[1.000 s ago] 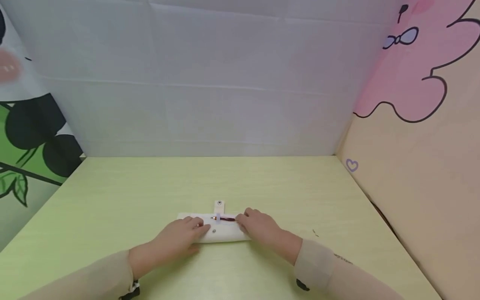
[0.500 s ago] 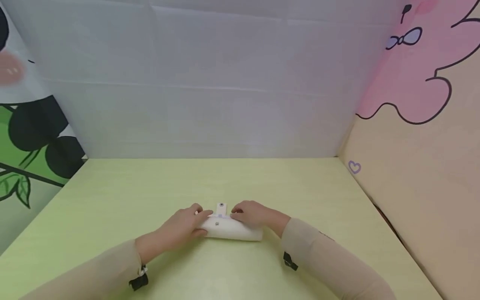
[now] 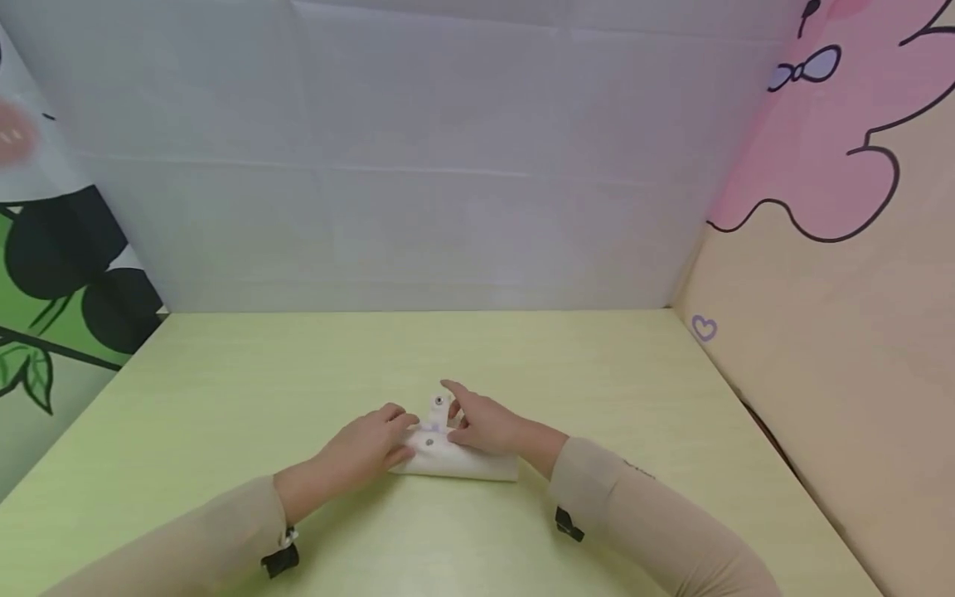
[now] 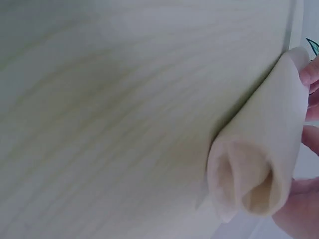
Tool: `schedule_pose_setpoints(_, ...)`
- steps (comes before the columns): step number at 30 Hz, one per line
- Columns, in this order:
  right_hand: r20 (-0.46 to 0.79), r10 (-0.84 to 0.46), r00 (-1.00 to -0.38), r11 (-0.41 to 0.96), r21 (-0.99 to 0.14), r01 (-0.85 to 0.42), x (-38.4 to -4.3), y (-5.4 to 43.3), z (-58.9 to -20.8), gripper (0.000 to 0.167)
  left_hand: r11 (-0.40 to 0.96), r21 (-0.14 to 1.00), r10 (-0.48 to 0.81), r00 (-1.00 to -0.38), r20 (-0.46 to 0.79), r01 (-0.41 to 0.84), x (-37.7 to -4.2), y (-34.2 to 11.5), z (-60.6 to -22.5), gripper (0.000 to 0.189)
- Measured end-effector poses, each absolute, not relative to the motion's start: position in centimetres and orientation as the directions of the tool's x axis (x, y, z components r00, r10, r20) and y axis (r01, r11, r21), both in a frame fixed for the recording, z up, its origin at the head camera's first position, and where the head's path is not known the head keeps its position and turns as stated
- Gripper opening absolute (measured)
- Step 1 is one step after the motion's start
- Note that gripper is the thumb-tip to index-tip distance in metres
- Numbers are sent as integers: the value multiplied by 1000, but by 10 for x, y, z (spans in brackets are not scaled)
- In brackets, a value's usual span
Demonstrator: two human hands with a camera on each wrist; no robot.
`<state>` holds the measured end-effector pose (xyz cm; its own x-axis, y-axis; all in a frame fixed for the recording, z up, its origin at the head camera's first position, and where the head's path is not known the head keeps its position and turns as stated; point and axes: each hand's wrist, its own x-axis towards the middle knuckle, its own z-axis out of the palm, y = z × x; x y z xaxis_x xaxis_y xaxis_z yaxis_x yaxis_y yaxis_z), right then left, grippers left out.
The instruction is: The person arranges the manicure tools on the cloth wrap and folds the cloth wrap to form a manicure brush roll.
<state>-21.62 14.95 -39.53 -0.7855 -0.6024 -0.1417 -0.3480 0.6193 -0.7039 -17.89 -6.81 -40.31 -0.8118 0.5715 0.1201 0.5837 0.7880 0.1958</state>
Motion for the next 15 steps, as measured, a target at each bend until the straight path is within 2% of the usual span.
schedule_pose_setpoints(2, -115, -583, -804, 626, -694, -355, -215, 148, -396, 73, 778, 179, 584, -798, 147, 602, -180, -67, -403, 28)
schedule_pose_setpoints(3, -93, -582, -808, 624, -688, -371, -214, 147, -396, 68, 778, 178, 583, -798, 152, 603, -180, -66, -403, 25)
schedule_pose_setpoints(7, 36, -642, -766, 604, -592, -534, -209, 141, -397, 27, 789, 200, 564, -814, 139, 581, -180, -65, -401, 21)
schedule_pose_setpoints(9, 75, -677, -732, 601, -518, -609, -205, 138, -395, 14, 796, 214, 552, -824, 127, 566, -180, -64, -400, 22)
schedule_pose_setpoints(15, 86, -752, -654, 602, -315, -734, -201, 137, -391, 13, 803, 219, 544, -832, 112, 554, -182, -63, -402, 21)
